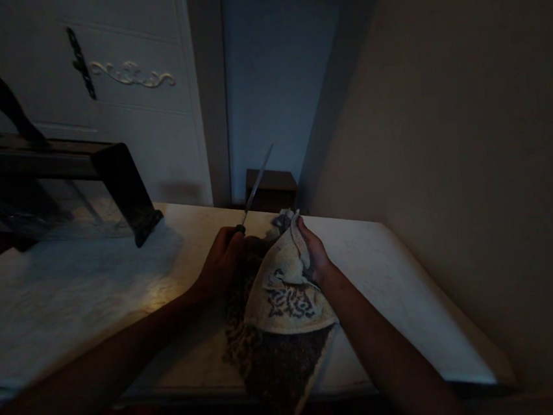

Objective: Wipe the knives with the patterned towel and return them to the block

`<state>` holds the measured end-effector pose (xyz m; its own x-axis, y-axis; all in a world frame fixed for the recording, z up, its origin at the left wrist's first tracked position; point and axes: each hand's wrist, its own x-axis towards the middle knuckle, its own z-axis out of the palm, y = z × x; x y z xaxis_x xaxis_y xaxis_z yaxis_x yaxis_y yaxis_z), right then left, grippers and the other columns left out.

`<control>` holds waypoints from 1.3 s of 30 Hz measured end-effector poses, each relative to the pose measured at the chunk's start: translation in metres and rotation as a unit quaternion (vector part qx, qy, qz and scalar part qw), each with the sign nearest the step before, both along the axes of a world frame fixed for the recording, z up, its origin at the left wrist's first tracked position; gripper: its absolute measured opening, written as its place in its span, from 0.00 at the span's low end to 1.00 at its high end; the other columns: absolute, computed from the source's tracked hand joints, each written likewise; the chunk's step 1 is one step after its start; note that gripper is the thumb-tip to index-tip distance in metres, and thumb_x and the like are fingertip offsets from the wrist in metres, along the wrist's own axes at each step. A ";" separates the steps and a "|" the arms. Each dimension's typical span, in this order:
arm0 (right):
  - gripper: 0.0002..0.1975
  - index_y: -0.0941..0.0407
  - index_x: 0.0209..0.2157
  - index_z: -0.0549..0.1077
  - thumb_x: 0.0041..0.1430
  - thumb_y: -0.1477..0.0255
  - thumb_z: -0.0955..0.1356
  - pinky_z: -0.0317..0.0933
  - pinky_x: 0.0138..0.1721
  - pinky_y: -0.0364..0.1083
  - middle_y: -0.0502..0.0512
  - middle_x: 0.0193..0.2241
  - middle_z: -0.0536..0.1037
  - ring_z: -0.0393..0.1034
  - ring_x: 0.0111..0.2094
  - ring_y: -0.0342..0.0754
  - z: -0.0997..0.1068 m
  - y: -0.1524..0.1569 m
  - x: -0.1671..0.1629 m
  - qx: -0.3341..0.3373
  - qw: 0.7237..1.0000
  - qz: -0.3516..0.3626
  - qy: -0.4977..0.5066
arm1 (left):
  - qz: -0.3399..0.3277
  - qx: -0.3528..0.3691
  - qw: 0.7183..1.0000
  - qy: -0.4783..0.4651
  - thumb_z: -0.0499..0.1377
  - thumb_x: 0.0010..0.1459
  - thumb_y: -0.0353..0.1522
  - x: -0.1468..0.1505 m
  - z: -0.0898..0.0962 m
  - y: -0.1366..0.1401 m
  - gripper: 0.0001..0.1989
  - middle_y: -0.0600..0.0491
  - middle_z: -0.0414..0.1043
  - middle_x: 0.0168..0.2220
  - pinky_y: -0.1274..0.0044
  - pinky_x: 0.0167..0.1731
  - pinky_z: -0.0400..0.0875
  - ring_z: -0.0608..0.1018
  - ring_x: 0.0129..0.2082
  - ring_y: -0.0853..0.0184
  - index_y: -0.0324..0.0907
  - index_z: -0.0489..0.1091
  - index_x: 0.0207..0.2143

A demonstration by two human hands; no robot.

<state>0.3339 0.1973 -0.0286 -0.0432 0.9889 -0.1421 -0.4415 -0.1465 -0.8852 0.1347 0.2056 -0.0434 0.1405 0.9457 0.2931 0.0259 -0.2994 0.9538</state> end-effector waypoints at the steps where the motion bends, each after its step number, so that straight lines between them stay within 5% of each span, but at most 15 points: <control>1: 0.22 0.53 0.41 0.77 0.54 0.52 0.68 0.71 0.40 0.53 0.55 0.32 0.81 0.77 0.38 0.56 -0.001 0.000 -0.001 0.001 1.000 0.001 0.002 | 0.002 0.018 0.999 0.034 0.51 0.61 0.46 0.000 0.001 -0.002 0.16 0.53 0.70 0.34 0.74 0.35 0.67 0.73 0.34 0.66 0.42 0.63 0.41; 6: 0.25 0.53 0.43 0.76 0.56 0.48 0.64 0.70 0.43 0.54 0.56 0.34 0.82 0.76 0.42 0.56 -0.004 0.000 -0.009 -0.010 0.997 0.018 0.068 | 0.000 0.069 0.980 0.187 0.49 0.62 0.46 0.005 0.008 -0.012 0.18 0.49 0.72 0.37 0.69 0.38 0.67 0.75 0.38 0.59 0.42 0.63 0.45; 12: 0.30 0.54 0.41 0.76 0.54 0.43 0.63 0.71 0.40 0.52 0.57 0.32 0.81 0.76 0.42 0.56 0.002 -0.010 -0.030 -0.015 0.998 0.021 0.064 | -0.003 0.073 0.970 0.233 0.50 0.61 0.47 0.013 0.008 -0.015 0.19 0.48 0.74 0.38 0.69 0.38 0.67 0.76 0.38 0.58 0.42 0.64 0.45; 18: 0.23 0.52 0.37 0.73 0.42 0.55 0.76 0.70 0.35 0.49 0.50 0.29 0.80 0.76 0.34 0.53 0.004 -0.021 -0.052 0.066 0.997 -0.021 -0.041 | 0.028 0.107 0.965 0.238 0.49 0.63 0.42 0.010 0.002 -0.006 0.18 0.46 0.74 0.44 0.68 0.42 0.68 0.76 0.43 0.57 0.41 0.62 0.50; 29: 0.20 0.55 0.36 0.74 0.42 0.62 0.76 0.69 0.35 0.48 0.50 0.28 0.80 0.75 0.30 0.50 0.001 -0.018 -0.052 0.082 0.989 -0.091 -0.080 | 0.023 0.200 0.910 0.363 0.46 0.65 0.34 0.014 0.004 -0.009 0.18 0.43 0.70 0.45 0.69 0.43 0.69 0.76 0.43 0.58 0.39 0.61 0.55; 33: 0.17 0.55 0.33 0.73 0.42 0.62 0.76 0.68 0.34 0.47 0.48 0.24 0.78 0.74 0.28 0.50 0.000 -0.015 -0.050 0.082 0.983 -0.138 -0.083 | -0.019 0.228 0.916 0.328 0.47 0.64 0.35 0.014 0.003 -0.010 0.23 0.41 0.68 0.50 0.66 0.50 0.67 0.74 0.48 0.57 0.38 0.56 0.60; 39: 0.14 0.55 0.31 0.72 0.43 0.63 0.74 0.66 0.32 0.45 0.47 0.24 0.76 0.71 0.27 0.47 0.000 -0.011 -0.042 0.107 0.965 -0.215 -0.101 | -0.014 0.171 0.955 0.243 0.46 0.66 0.37 0.007 0.000 -0.005 0.19 0.42 0.69 0.50 0.66 0.52 0.67 0.73 0.49 0.59 0.37 0.63 0.54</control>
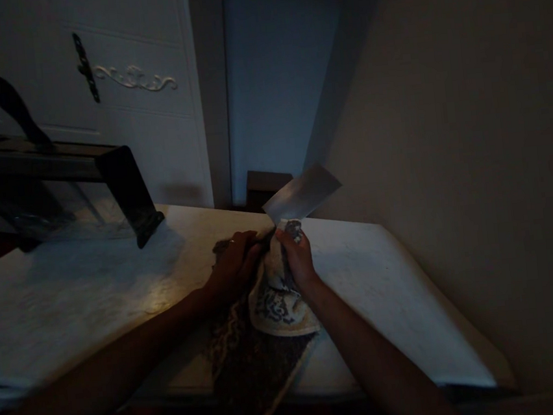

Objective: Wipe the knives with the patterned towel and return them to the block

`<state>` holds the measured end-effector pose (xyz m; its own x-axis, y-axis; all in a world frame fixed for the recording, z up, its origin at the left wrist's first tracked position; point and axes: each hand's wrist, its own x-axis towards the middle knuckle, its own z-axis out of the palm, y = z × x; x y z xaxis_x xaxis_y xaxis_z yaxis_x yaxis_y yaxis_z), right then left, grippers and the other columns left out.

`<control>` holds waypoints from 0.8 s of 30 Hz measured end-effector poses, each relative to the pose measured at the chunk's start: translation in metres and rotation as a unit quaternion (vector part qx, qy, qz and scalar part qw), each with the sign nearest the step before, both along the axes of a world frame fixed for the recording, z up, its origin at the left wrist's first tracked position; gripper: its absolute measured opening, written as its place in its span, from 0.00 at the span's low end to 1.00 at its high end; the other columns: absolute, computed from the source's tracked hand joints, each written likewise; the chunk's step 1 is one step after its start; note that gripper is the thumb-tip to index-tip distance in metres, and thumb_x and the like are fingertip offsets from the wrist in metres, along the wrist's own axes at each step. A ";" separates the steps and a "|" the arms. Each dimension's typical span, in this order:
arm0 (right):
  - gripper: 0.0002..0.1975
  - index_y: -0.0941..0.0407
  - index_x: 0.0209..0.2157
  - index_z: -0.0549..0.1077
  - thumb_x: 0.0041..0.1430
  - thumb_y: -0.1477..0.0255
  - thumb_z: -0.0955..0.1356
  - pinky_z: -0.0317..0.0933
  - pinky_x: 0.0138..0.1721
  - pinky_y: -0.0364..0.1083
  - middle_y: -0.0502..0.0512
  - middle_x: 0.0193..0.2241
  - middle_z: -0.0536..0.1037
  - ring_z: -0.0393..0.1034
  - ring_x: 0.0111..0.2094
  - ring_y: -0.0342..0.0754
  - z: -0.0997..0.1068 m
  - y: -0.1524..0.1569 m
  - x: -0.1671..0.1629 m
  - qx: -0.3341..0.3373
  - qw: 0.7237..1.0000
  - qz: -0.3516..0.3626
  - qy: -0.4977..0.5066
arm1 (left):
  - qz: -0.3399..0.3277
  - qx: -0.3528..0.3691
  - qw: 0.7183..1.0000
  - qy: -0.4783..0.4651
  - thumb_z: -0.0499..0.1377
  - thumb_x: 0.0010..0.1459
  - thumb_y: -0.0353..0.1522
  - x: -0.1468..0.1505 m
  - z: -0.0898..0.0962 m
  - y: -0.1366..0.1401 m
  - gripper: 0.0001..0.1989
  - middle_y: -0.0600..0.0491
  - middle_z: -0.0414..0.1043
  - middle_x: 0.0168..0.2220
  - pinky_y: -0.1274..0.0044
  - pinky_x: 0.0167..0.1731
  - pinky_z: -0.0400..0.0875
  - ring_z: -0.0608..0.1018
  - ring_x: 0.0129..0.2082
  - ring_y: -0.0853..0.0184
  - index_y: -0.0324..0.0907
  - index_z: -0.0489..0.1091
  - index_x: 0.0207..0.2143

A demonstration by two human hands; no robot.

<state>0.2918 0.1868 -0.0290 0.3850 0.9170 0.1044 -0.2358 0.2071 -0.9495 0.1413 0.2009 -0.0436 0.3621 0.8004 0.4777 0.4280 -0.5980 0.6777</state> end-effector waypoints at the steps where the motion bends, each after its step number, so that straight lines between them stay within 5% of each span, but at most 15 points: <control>1: 0.14 0.55 0.31 0.72 0.43 0.63 0.74 0.66 0.32 0.45 0.46 0.24 0.75 0.70 0.27 0.46 0.000 0.001 0.002 0.003 1.000 -0.014 -0.001 | 0.001 -0.008 1.000 -0.004 0.45 0.66 0.37 -0.001 -0.001 0.002 0.19 0.42 0.70 0.50 0.65 0.52 0.67 0.73 0.49 0.59 0.37 0.64 0.53; 7: 0.14 0.54 0.30 0.71 0.43 0.63 0.74 0.65 0.33 0.44 0.45 0.24 0.74 0.69 0.27 0.44 0.002 0.005 0.013 0.024 0.998 -0.058 -0.001 | -0.064 -0.043 0.997 -0.018 0.48 0.65 0.36 -0.004 -0.004 0.012 0.19 0.46 0.73 0.52 0.64 0.56 0.64 0.73 0.53 0.59 0.41 0.70 0.52; 24: 0.21 0.54 0.37 0.73 0.41 0.59 0.76 0.68 0.34 0.49 0.50 0.29 0.79 0.74 0.31 0.51 0.002 -0.006 0.005 0.010 0.999 0.041 0.003 | -0.053 -0.106 0.988 -0.095 0.63 0.52 0.35 -0.004 -0.005 0.009 0.10 0.50 0.79 0.38 0.70 0.44 0.71 0.79 0.40 0.59 0.42 0.76 0.37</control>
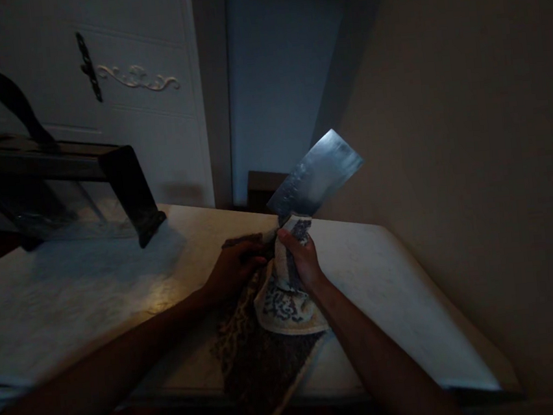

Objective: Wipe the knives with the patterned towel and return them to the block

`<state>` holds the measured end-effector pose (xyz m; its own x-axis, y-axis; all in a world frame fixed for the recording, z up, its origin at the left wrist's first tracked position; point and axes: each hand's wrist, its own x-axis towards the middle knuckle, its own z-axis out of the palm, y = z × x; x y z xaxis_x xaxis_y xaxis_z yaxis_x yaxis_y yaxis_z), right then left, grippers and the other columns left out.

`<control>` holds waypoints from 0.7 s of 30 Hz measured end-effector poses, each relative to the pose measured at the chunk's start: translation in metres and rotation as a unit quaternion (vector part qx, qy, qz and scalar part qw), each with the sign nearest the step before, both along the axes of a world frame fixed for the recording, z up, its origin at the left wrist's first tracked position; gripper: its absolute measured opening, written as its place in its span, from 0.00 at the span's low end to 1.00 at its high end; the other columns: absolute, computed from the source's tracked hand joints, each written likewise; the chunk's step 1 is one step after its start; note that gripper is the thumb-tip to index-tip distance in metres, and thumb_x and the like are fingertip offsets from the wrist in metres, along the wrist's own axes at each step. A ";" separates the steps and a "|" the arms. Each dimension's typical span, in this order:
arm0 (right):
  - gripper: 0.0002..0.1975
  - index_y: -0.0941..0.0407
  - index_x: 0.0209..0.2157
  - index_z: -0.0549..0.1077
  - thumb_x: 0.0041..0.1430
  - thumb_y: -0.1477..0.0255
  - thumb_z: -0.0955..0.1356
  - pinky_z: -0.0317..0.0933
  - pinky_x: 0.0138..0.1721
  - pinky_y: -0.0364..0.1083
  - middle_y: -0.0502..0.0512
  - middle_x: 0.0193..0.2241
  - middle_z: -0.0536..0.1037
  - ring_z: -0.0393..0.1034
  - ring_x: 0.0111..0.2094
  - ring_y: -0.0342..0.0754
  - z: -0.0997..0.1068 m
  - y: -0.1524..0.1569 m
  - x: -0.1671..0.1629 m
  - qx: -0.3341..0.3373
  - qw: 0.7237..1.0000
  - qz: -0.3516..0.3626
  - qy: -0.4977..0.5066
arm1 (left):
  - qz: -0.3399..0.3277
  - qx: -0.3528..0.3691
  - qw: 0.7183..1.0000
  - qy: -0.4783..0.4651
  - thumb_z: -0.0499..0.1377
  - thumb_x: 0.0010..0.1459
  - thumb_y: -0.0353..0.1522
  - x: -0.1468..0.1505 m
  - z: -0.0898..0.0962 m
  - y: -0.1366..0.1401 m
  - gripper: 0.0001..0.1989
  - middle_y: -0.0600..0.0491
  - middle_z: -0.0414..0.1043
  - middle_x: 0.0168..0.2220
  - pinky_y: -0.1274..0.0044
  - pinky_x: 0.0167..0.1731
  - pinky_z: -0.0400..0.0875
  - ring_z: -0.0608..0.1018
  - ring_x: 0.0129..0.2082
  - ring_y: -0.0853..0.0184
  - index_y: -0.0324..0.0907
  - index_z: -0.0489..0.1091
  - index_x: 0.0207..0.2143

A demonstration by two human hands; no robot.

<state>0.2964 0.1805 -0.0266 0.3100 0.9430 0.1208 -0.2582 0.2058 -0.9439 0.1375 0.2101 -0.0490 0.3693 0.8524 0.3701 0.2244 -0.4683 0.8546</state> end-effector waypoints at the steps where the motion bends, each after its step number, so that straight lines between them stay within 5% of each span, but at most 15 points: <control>1: 0.21 0.54 0.37 0.73 0.41 0.59 0.76 0.68 0.33 0.49 0.50 0.28 0.79 0.74 0.30 0.51 -0.001 0.000 0.000 -0.005 1.000 0.009 0.001 | 0.000 -0.006 1.000 -0.009 0.63 0.52 0.36 0.000 0.000 0.000 0.10 0.50 0.79 0.37 0.70 0.43 0.71 0.79 0.39 0.59 0.41 0.76 0.36; 21: 0.15 0.55 0.31 0.76 0.42 0.64 0.77 0.64 0.30 0.45 0.49 0.26 0.77 0.70 0.27 0.46 -0.008 0.001 0.003 -0.010 0.996 0.084 -0.023 | -0.009 0.007 1.000 0.029 0.67 0.47 0.38 0.000 -0.003 -0.002 0.10 0.54 0.76 0.28 0.77 0.32 0.67 0.76 0.31 0.66 0.40 0.73 0.27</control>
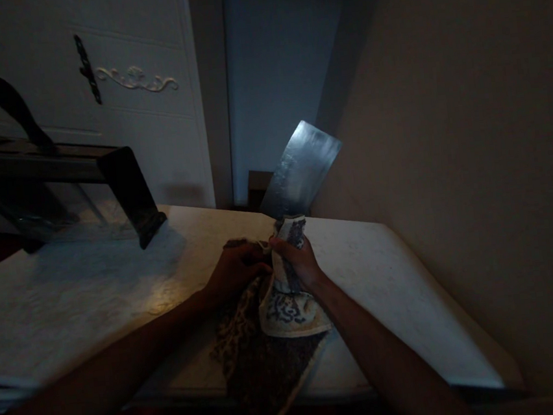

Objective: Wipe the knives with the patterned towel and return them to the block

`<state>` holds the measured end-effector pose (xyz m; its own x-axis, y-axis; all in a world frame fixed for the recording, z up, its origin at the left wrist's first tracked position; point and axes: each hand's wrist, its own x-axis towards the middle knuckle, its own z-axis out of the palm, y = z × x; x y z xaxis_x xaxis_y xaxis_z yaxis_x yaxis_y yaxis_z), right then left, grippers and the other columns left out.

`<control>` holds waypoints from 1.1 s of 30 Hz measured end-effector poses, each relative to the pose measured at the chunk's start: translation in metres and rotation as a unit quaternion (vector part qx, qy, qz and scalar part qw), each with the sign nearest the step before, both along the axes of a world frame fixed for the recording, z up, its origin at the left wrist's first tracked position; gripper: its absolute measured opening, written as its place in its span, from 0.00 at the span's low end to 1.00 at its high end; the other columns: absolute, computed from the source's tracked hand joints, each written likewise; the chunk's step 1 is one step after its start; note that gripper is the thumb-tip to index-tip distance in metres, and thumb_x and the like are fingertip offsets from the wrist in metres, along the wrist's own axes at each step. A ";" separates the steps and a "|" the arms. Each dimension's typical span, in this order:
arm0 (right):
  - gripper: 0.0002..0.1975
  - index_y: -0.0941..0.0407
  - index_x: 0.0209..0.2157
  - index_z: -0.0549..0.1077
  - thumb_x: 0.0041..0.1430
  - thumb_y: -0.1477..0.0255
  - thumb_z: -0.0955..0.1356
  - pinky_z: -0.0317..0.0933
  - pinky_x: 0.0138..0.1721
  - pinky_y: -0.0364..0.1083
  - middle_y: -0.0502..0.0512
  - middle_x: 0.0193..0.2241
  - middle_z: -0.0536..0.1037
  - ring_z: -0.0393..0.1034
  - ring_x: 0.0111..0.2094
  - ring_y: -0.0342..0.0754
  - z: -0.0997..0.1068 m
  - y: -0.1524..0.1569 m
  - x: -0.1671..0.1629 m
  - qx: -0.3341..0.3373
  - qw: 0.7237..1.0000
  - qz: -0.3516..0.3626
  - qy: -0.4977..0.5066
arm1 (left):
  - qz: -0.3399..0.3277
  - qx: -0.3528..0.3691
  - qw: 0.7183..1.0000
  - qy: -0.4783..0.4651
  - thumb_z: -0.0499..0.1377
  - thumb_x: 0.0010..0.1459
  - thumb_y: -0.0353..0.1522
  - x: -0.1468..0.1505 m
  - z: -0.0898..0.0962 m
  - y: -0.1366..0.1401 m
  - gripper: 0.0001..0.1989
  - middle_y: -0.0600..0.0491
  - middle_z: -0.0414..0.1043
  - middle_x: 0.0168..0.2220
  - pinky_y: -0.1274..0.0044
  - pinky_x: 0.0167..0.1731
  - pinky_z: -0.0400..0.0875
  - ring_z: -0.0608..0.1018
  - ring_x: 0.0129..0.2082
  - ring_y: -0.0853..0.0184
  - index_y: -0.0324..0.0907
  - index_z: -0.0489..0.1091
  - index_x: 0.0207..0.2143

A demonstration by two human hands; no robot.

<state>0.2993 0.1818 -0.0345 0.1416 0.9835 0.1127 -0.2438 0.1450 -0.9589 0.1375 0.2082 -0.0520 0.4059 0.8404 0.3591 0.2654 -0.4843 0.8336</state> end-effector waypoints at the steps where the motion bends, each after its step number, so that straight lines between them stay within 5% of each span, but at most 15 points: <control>1: 0.14 0.55 0.30 0.76 0.42 0.64 0.77 0.63 0.29 0.45 0.49 0.25 0.76 0.69 0.26 0.45 -0.001 0.001 0.000 0.005 1.000 -0.007 -0.003 | 0.006 0.003 1.000 0.013 0.67 0.48 0.37 0.001 0.000 0.000 0.10 0.54 0.76 0.29 0.76 0.33 0.67 0.77 0.31 0.65 0.40 0.73 0.28; 11: 0.13 0.56 0.22 0.72 0.47 0.62 0.74 0.59 0.25 0.43 0.47 0.19 0.72 0.63 0.21 0.42 0.003 0.008 -0.007 0.078 0.982 -0.151 -0.080 | 0.007 0.097 0.991 0.090 0.63 0.55 0.35 0.007 0.001 0.001 0.08 0.51 0.74 0.35 0.73 0.38 0.69 0.75 0.36 0.63 0.40 0.71 0.35; 18: 0.14 0.56 0.23 0.73 0.46 0.61 0.74 0.59 0.22 0.43 0.47 0.18 0.72 0.64 0.20 0.42 0.006 0.004 -0.007 0.059 0.987 -0.132 -0.064 | 0.053 0.111 0.987 0.103 0.64 0.54 0.37 0.007 0.001 -0.005 0.28 0.43 0.66 0.55 0.68 0.49 0.68 0.72 0.51 0.58 0.39 0.61 0.56; 22: 0.14 0.56 0.25 0.74 0.46 0.61 0.75 0.62 0.26 0.43 0.48 0.21 0.74 0.66 0.22 0.42 0.005 0.004 -0.004 0.055 0.991 -0.108 -0.060 | -0.006 0.111 0.983 0.144 0.58 0.60 0.41 0.005 -0.001 -0.001 0.18 0.46 0.75 0.43 0.70 0.43 0.69 0.76 0.42 0.59 0.39 0.70 0.46; 26: 0.14 0.56 0.28 0.74 0.45 0.61 0.75 0.63 0.28 0.44 0.47 0.23 0.75 0.67 0.24 0.43 0.001 0.006 -0.001 0.045 0.989 -0.134 -0.052 | 0.022 0.127 0.981 0.146 0.59 0.58 0.43 0.004 0.001 0.003 0.16 0.49 0.76 0.32 0.73 0.35 0.67 0.76 0.33 0.63 0.38 0.73 0.32; 33: 0.15 0.55 0.35 0.75 0.47 0.62 0.75 0.65 0.36 0.47 0.50 0.31 0.78 0.71 0.31 0.47 -0.002 0.008 -0.002 0.095 0.977 -0.162 -0.102 | 0.024 0.107 0.983 0.150 0.58 0.60 0.39 0.001 0.007 0.002 0.13 0.51 0.79 0.31 0.75 0.33 0.65 0.77 0.31 0.66 0.41 0.77 0.32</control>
